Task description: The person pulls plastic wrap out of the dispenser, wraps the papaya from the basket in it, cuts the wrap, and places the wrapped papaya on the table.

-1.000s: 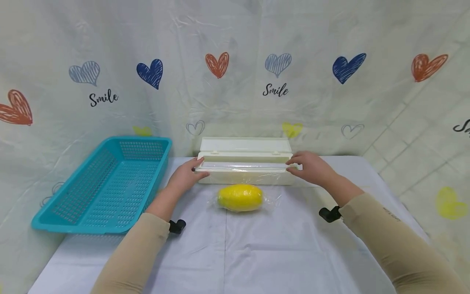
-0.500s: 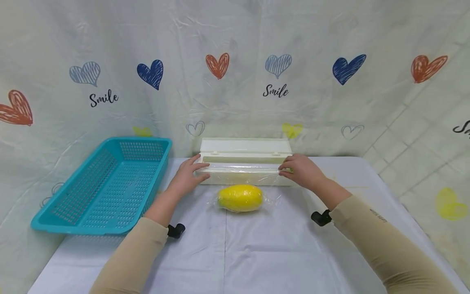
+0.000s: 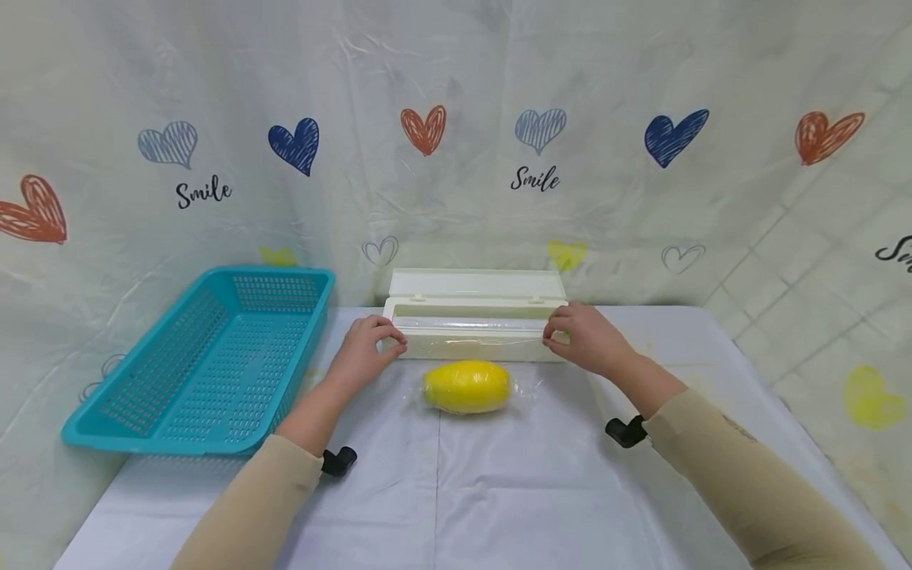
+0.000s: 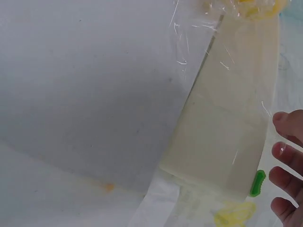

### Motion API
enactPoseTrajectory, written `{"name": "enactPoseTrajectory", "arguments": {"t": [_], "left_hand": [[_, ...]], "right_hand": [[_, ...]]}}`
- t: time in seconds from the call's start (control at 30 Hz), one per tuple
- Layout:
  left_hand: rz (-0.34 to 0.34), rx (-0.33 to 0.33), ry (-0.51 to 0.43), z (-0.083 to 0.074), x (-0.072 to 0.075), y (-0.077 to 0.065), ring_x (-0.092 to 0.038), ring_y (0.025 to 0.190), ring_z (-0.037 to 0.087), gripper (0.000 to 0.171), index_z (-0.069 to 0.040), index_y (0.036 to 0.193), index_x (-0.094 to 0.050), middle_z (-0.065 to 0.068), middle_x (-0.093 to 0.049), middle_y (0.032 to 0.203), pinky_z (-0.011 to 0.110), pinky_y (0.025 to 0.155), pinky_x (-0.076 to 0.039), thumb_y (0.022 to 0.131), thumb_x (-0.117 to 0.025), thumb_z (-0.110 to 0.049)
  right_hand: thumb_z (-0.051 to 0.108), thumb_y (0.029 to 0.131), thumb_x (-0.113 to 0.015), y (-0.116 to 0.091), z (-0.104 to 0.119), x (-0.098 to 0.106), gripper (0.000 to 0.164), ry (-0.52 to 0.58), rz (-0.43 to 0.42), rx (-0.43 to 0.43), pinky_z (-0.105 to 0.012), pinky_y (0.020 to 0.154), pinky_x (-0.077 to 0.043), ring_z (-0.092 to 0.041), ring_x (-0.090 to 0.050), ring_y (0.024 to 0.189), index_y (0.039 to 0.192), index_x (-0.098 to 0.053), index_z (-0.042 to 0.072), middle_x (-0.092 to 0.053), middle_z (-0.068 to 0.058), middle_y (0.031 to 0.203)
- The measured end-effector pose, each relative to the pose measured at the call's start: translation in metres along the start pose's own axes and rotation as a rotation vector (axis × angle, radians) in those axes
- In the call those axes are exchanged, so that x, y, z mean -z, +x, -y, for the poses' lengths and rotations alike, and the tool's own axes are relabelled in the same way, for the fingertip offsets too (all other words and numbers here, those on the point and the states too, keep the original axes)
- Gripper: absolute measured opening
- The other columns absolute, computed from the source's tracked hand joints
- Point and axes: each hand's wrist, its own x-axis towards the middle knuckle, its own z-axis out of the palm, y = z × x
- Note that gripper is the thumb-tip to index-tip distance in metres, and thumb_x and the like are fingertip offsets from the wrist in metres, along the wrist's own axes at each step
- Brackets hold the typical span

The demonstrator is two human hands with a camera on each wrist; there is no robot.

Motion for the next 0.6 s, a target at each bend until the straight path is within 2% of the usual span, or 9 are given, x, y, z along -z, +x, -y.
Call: {"name": "enactPoseTrajectory", "arguments": {"t": [0.17, 0.4, 0.47, 0.6], "left_hand": [[0.03, 0.004, -0.021, -0.002, 0.001, -0.008, -0.051, 0.106, 0.028, 0.006, -0.019, 0.097, -0.075, 0.001, -0.062, 0.108, 0.042, 0.091, -0.045, 0.092, -0.073, -0.022], [0.149, 0.178, -0.251, 0.0, 0.002, -0.016, -0.055, 0.098, 0.021, 0.014, -0.023, 0.105, -0.072, -0.004, -0.065, 0.102, 0.033, 0.075, -0.048, 0.093, -0.07, -0.03], [0.162, 0.187, -0.279, 0.001, 0.003, -0.017, -0.056, 0.098, 0.021, 0.014, -0.022, 0.105, -0.072, -0.004, -0.066, 0.101, 0.033, 0.075, -0.048, 0.093, -0.071, -0.03], [0.203, 0.162, -0.292, 0.004, 0.004, -0.02, -0.057, 0.098, 0.022, 0.015, -0.019, 0.106, -0.073, -0.004, -0.068, 0.098, 0.035, 0.078, -0.048, 0.093, -0.07, -0.027]], "right_hand": [[0.014, 0.085, -0.077, -0.009, 0.008, 0.005, 0.005, 0.043, 0.009, 0.006, -0.04, 0.075, -0.048, -0.024, -0.056, 0.084, 0.085, -0.073, 0.018, -0.064, 0.003, 0.088], [0.017, 0.088, -0.075, -0.022, 0.015, 0.01, 0.006, 0.162, 0.061, -0.057, -0.039, 0.08, -0.05, -0.023, -0.057, 0.091, 0.088, -0.07, 0.021, -0.062, 0.007, 0.091], [0.017, 0.088, -0.075, -0.026, 0.016, 0.011, 0.007, 0.18, 0.069, -0.062, -0.039, 0.081, -0.05, -0.025, -0.058, 0.091, 0.089, -0.07, 0.021, -0.061, 0.008, 0.092], [0.015, 0.088, -0.076, -0.033, 0.018, 0.013, 0.01, 0.197, 0.07, -0.05, -0.041, 0.08, -0.05, -0.025, -0.058, 0.09, 0.088, -0.069, 0.022, -0.061, 0.009, 0.091]]}}
